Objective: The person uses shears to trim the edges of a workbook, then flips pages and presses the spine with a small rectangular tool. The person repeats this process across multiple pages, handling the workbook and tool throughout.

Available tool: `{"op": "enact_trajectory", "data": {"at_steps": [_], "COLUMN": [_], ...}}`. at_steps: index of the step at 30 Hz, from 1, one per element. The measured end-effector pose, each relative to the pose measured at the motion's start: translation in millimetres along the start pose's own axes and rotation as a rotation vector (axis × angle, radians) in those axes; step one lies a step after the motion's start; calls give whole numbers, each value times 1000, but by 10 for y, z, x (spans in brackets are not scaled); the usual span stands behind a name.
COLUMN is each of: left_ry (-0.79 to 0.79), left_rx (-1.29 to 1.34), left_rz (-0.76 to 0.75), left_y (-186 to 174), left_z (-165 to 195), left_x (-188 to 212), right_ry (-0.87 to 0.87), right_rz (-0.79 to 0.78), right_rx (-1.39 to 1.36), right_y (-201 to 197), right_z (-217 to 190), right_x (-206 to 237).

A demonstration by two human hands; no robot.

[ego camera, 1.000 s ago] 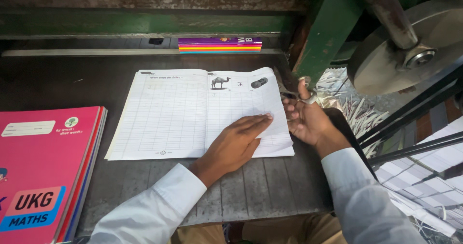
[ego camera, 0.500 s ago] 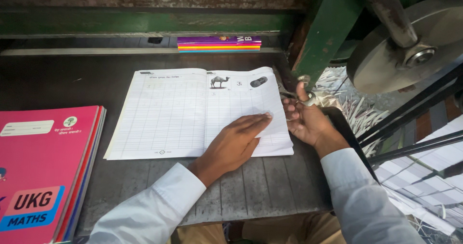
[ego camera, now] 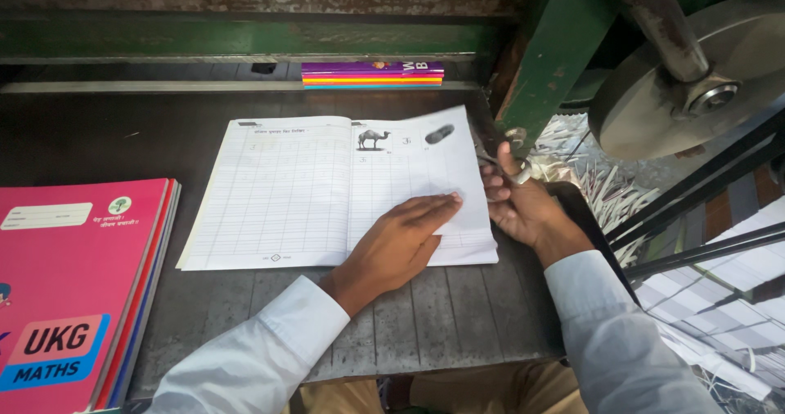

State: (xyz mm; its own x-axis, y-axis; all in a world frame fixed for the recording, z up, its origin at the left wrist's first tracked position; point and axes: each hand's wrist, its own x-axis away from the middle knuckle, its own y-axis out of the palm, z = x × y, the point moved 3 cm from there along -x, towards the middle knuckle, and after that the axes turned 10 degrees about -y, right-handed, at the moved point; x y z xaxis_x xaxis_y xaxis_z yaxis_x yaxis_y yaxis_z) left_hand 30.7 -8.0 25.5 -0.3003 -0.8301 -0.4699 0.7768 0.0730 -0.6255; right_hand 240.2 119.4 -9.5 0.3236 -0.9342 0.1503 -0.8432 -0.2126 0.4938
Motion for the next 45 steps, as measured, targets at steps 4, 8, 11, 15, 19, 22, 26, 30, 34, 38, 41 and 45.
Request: {"op": "enact_trajectory", "data": {"at_steps": [4, 8, 11, 15, 19, 22, 26, 30, 34, 38, 41, 45], "left_ry": [-25, -8, 0, 25, 49, 36, -3, -1, -3, 0, -3, -14], "left_rx": [15, 31, 21, -6, -66, -63, -3, -12, -36, -41, -52, -48], "left_rz": [4, 14, 19, 17, 17, 7, -4, -38, -59, -63, -57, -55], "left_y": [-2, -9, 2, 11, 14, 6, -26, -13, 29, 40, 45, 68], "left_z": [5, 7, 2, -5, 16, 40, 55, 49, 34, 37, 47, 54], "left_x": [5, 8, 15, 7, -1, -8, 7, 7, -6, -4, 1, 2], "right_ry": [-20, -9, -2, -26, -34, -57, -87, -148, -56, -30, -20, -39], "right_rz": [-17, -45, -38, -51, -2, 39, 45, 72, 125, 145, 162, 192], "right_rx": [-6, -34, -17, 141, 329, 508, 722, 947, 1142, 1299, 1376, 1576], "right_y": [-51, -83, -82, -37, 4, 17, 21, -10, -84, -151, -213, -334], "right_z": [-21, -1, 2, -89, -219, -317, -436, -562, -637, -642, -608, -582], "right_x": [-47, -73, -65, 34, 249, 427, 635, 862, 1082, 1276, 1373, 1492]}}
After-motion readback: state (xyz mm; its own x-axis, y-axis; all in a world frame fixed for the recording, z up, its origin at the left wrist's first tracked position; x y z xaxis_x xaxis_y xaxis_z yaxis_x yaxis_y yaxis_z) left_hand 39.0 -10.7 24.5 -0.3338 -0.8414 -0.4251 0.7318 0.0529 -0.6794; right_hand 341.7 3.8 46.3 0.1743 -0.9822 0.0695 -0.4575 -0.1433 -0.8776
